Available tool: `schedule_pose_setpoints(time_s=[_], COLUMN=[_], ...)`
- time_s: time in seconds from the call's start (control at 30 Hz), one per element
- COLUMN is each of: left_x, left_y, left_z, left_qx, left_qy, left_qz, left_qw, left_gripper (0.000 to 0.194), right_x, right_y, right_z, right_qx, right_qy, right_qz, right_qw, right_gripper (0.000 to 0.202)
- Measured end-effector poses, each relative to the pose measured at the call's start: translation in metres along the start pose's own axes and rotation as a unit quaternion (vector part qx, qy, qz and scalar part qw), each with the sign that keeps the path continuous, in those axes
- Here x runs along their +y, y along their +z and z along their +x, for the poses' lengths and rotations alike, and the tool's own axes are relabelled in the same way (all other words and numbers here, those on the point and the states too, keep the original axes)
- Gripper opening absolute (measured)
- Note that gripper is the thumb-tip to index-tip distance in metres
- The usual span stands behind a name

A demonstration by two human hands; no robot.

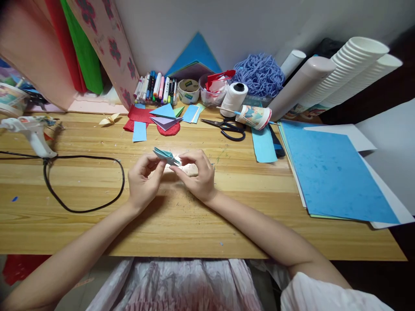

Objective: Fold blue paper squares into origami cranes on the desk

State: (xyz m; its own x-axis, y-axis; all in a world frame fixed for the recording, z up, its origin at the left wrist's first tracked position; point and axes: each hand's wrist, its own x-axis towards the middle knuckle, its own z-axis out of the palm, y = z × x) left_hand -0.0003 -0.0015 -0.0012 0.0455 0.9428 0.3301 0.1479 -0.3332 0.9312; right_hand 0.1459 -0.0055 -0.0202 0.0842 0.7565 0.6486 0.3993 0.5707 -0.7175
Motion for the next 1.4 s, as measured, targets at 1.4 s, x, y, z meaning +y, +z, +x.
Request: schedule_pose_setpoints(time_s=[1.4], left_x=[-0.0056], left_y=[0.0084], left_z=[-0.0069], left_qx=[0.019], left_qy=[0.063], left_qz=[0.076], left_qw=[0.995], left_gripper=[0.007], right_x=[-0.0007], right_y=[0.0016], right_z=[0.0012], right_qx=[-0.012], right_qy=[-0.010], right_qz=[-0.015], right_qw=[1.000], right_gripper=[0.023])
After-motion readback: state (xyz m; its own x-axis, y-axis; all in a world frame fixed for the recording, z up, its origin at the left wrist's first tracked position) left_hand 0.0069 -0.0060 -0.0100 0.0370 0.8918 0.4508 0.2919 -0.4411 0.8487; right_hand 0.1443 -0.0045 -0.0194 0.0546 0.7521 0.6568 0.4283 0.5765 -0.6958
